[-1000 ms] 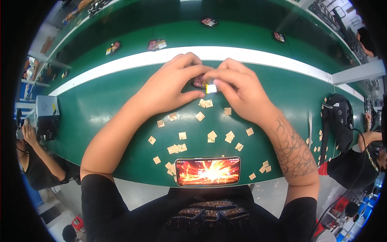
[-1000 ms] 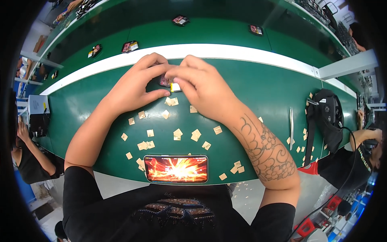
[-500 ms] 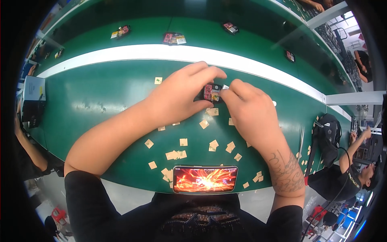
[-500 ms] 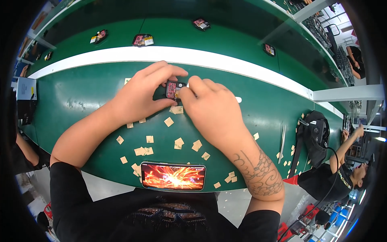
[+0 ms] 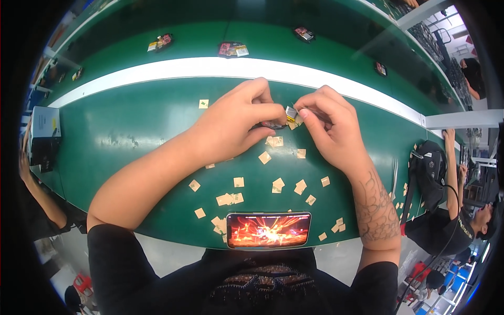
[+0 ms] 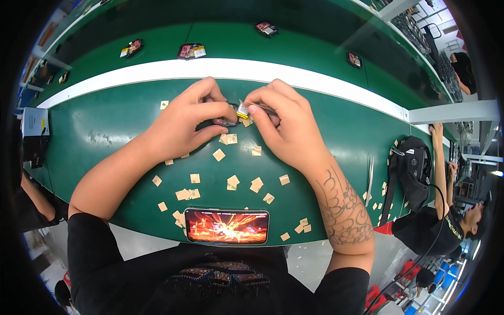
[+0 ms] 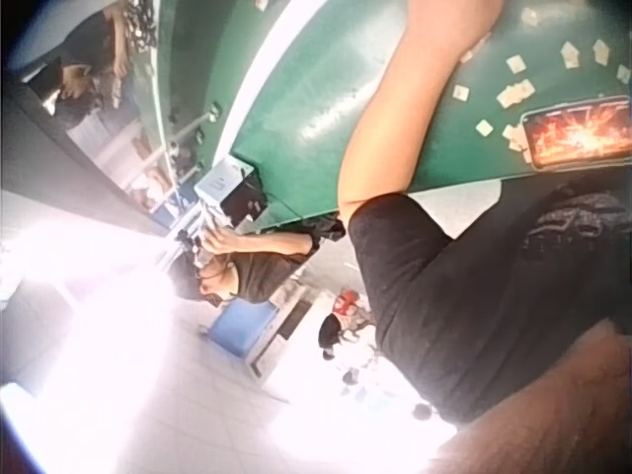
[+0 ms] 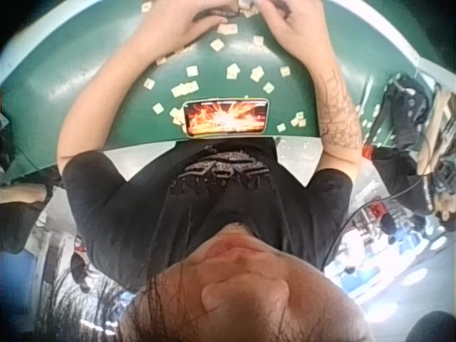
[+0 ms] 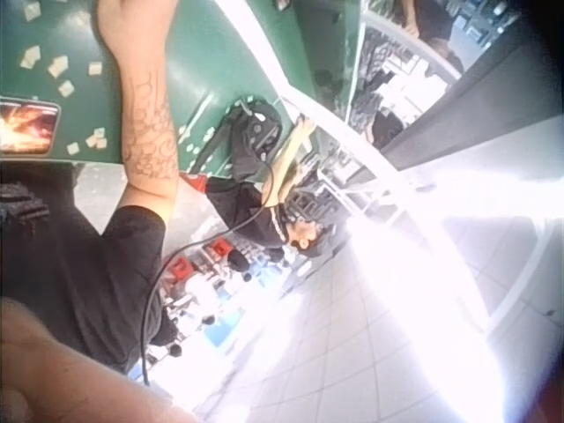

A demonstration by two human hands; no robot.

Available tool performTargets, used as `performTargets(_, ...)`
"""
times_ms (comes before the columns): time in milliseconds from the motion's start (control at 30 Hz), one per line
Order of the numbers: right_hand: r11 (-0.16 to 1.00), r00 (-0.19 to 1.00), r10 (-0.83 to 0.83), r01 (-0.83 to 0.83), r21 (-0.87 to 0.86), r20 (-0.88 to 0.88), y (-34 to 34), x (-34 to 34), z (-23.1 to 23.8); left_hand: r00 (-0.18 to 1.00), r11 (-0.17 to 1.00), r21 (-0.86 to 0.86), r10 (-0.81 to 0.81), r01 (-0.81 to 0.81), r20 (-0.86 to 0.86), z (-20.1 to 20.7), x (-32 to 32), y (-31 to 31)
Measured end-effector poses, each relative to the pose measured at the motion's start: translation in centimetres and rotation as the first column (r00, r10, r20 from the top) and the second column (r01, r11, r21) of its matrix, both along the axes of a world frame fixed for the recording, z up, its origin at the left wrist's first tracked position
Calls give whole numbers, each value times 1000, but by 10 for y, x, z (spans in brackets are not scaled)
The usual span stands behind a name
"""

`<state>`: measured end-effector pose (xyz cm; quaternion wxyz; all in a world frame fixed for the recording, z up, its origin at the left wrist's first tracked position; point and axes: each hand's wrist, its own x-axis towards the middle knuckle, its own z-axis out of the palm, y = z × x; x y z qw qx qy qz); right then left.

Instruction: The worker is assembling small electronic component modules by applying adhesive labels or protective films to each unit on a production line.

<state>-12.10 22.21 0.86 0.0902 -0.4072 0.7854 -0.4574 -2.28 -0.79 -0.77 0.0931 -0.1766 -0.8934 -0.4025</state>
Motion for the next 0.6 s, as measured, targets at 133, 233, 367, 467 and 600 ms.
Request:
performTargets(133, 997, 980, 25, -12, 70, -198, -5, 5, 3, 1000, 1000, -28, -3, 2, -15, 4, 5, 3)
performTargets(233, 996, 981, 46, -30, 86, -189, -10, 6, -3, 999, 999, -35, -4, 3, -33, 5, 2, 4)
performTargets(367, 991, 993, 92, -84, 107, -74, -7, 2, 0, 1000, 999, -33, 5, -4, 8, 9, 3, 0)
performTargets(467, 992, 994, 77, -84, 91, 81, -5, 1, -3, 999, 996, -86, -32, 29, -38, 7, 4, -6)
performTargets(600, 991, 974, 111, -123, 45, 199, -1, -3, 1, 987, 982, -181, -86, 61, -134, 9, 2, -9)
